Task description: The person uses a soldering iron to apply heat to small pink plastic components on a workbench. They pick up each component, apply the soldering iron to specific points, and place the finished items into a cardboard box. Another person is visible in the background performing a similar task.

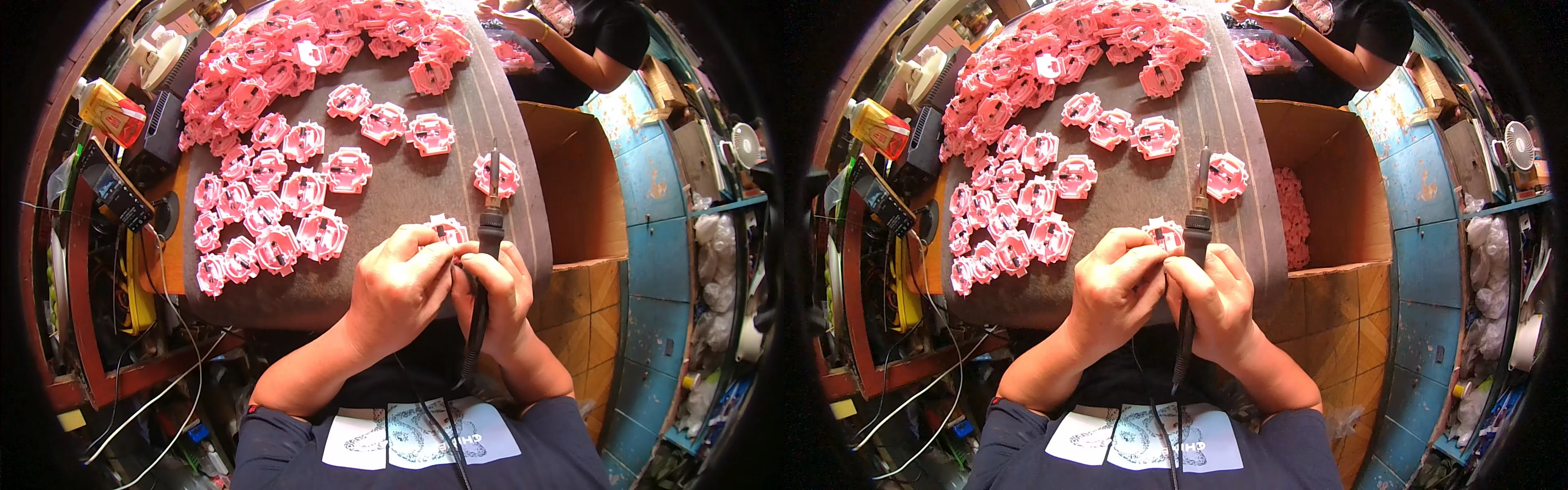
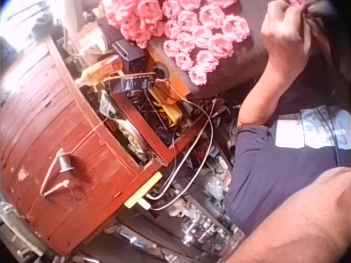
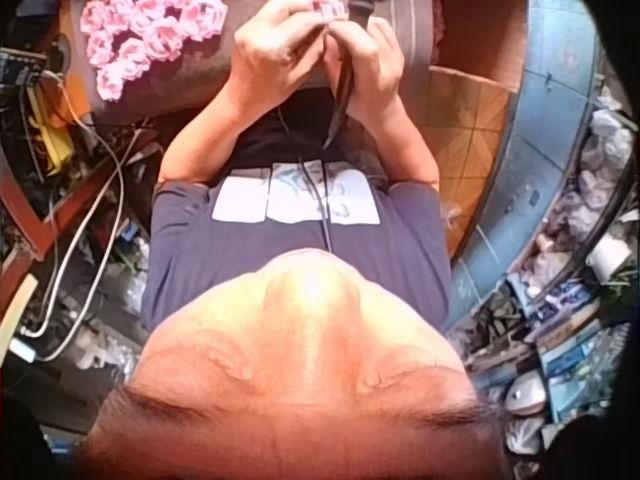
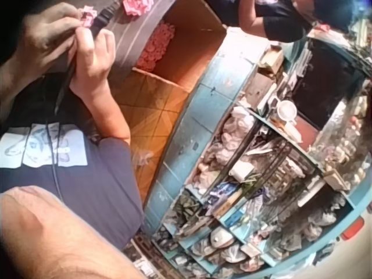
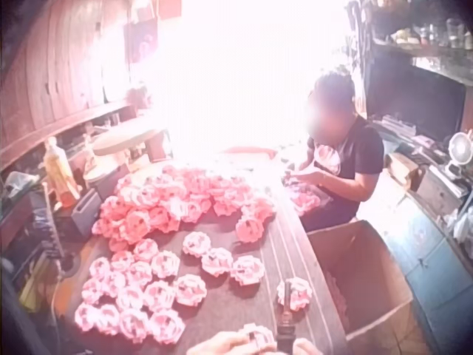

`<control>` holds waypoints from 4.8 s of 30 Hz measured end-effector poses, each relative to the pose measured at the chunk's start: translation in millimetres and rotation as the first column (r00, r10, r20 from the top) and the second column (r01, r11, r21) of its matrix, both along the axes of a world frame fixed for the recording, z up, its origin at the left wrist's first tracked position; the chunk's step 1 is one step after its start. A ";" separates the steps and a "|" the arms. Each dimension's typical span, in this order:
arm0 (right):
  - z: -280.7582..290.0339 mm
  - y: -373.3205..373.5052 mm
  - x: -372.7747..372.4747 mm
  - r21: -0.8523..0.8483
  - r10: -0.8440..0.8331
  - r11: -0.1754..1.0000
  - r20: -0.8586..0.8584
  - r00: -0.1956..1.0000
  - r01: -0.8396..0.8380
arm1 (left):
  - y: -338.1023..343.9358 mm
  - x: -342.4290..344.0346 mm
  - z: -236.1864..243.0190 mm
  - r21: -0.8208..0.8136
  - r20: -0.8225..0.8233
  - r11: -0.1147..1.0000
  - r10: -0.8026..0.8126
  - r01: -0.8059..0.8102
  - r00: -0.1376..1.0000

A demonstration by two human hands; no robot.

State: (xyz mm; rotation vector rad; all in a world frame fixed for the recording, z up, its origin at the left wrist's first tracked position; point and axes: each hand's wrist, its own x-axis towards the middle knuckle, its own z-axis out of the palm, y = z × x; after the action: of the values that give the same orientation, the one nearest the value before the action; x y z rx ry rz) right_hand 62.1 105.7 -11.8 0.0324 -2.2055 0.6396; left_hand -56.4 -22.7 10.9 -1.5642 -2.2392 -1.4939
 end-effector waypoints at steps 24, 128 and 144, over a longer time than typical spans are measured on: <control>17.3 9.5 62.7 -0.086 0.135 0.987 -0.040 0.990 -0.138 | 0.5 0.3 -2.0 -0.076 0.027 0.997 0.011 -0.009 1.000; 1.6 11.7 -5.0 -0.158 -0.023 0.987 0.043 0.999 0.030 | -1.3 -8.1 13.3 -0.055 0.230 0.998 0.029 -0.017 0.973; 1.5 44.5 23.6 -0.089 -0.442 0.893 0.016 0.897 0.442 | 26.1 -43.6 25.0 -0.291 -0.367 0.950 -0.004 -0.111 0.930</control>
State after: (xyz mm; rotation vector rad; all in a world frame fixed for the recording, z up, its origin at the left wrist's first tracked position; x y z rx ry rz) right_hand 85.7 150.2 -10.3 -0.5032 -2.0746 0.4759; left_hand -100.1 3.4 35.8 -1.6678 -2.3402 -0.7787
